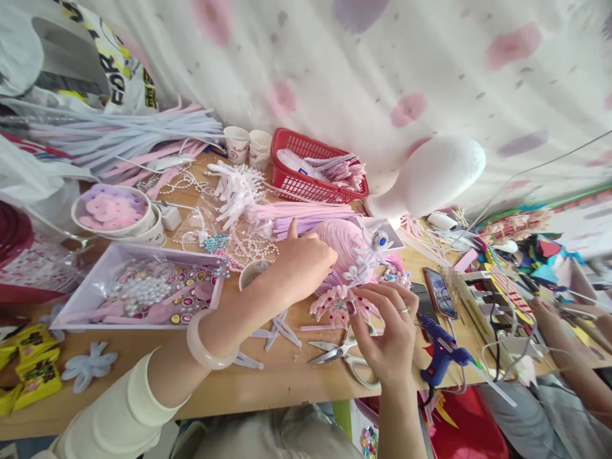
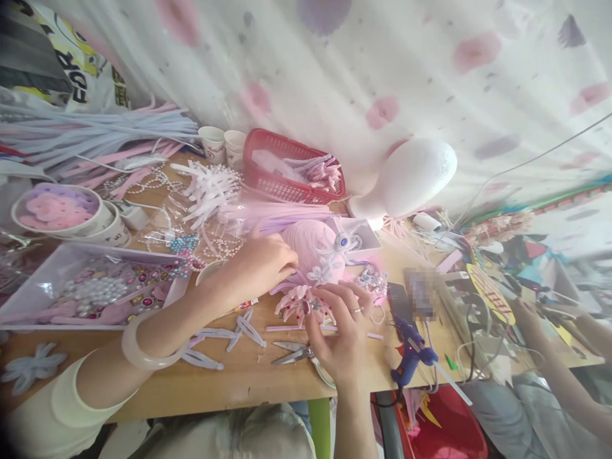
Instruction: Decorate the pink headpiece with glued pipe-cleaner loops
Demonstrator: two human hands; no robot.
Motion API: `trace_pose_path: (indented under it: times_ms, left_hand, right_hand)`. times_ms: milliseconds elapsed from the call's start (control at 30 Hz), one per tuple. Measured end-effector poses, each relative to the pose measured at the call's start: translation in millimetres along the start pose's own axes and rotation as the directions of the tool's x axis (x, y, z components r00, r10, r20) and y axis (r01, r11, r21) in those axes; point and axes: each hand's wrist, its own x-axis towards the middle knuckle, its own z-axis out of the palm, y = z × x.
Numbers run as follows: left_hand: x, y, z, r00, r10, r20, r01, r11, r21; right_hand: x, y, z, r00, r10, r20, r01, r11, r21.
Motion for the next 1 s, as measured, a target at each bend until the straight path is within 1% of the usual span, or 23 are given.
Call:
trace_pose_path:
  times_ms: [133,200,233,300,400,467,533,667,700,800,867,1000]
  left_hand:
    - [2,7,2.2,0.999,-0.03,0.034,0.03,1.0,-0.009]
    - [2,10,4.5,0.997,-0.042,0.059,0.043,0.999,-0.01]
    - [2,10,5.7,0.997,-0.045,0.066,0.045,0.999,-0.006]
    - [2,11,8.2,0.997,-0.044,0.064,0.044,0.999,0.008]
    - [0,11,11.5,0.998,-0.048,0.045,0.047,0.999,0.014]
    - [-1,12,12.7,0.998,-0.051,0.025,0.05,0.999,0.016]
    - [-1,14,13.0,0.998,-0.059,0.02,0.058,0.998,0.026]
    - [-1,20,13.4,0.996,-0.087,0.037,0.085,0.995,0.051]
    - [-1,20,14.1,0.995,-0.091,0.034,0.089,0.994,0.057]
    - [-1,19,17.1,0.994,-0.109,0.01,0.108,0.993,0.055]
    - [-2,17,18.8,0.994,-0.112,-0.011,0.113,0.993,0.035]
    - [-4,12,19.3,0.995,-0.095,-0.02,0.095,0.995,0.011]
  right_hand:
    - [0,0,2,1.0,-0.016,-0.011,0.016,1.0,0.006]
    - [-1,-1,3,0.999,-0.019,-0.042,0.019,1.0,0.011]
    - [-2,-1,5,0.997,-0.013,-0.075,0.014,1.0,0.019]
    - [-7,0,9,0.983,0.014,-0.182,-0.006,0.999,0.045]
    - [-15,4,17,0.929,0.078,-0.363,-0.052,0.995,0.081]
    - [-18,9,22,0.886,0.115,-0.449,-0.079,0.992,0.098]
    - [-19,17,27,0.845,0.133,-0.518,-0.088,0.99,0.111]
    - [-13,37,33,0.774,0.148,-0.616,-0.094,0.988,0.119]
    - [-10,42,34,0.75,0.155,-0.643,-0.094,0.987,0.129]
    - [-1,54,38,0.655,0.171,-0.736,-0.059,0.983,0.176]
    - [3,59,41,0.61,0.205,-0.765,-0.059,0.975,0.214]
    - [6,61,42,0.583,0.324,-0.745,-0.15,0.944,0.293]
